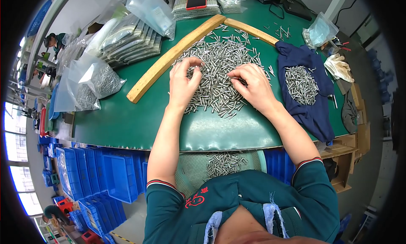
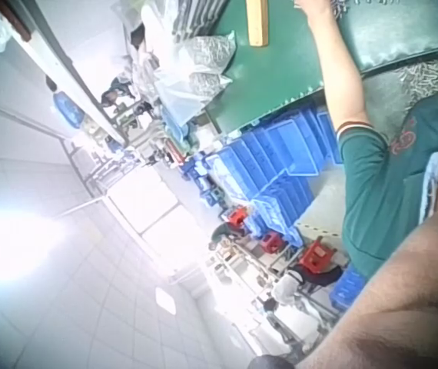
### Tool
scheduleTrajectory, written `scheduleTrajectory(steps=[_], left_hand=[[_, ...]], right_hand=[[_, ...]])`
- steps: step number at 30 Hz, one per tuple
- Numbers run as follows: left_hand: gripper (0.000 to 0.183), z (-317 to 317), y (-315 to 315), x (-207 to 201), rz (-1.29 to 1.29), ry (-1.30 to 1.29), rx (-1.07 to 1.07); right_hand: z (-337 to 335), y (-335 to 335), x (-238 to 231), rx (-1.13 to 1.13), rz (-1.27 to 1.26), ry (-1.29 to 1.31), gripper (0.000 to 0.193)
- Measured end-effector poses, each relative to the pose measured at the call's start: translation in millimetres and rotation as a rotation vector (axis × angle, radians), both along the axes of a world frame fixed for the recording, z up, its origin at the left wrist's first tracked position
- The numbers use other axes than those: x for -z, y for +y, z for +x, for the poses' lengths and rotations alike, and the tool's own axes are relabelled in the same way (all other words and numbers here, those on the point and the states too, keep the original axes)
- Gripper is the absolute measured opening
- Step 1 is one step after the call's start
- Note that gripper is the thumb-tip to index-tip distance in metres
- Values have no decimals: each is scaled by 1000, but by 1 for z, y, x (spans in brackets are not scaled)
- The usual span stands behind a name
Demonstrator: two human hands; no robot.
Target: The person inspects small metal pins by hand, then places them into a plastic collection basket.
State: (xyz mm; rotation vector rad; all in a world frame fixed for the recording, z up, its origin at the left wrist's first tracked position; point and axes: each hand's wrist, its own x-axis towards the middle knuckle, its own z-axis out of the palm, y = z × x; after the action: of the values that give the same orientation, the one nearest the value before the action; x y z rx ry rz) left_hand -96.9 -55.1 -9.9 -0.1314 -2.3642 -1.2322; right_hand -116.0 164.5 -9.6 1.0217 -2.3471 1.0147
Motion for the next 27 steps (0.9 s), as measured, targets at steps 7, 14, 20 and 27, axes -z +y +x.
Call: scheduleTrajectory(steps=[7, 14, 20, 27], left_hand=[[15, 0, 1, 1, -212, 71, 142], [13, -1, 1, 3, -182, 169, 20], [20, 1, 12, 7, -471, 28, -76], [24, 1, 20, 9, -522, -36, 18]], right_hand=[[-1, -1, 0, -31, -36, 13, 10], [0, 0, -2, -12, -7, -48, 13], [-3, 3, 4, 87, -16, 1, 20], [-2, -2, 9, 99, 10, -2, 18]])
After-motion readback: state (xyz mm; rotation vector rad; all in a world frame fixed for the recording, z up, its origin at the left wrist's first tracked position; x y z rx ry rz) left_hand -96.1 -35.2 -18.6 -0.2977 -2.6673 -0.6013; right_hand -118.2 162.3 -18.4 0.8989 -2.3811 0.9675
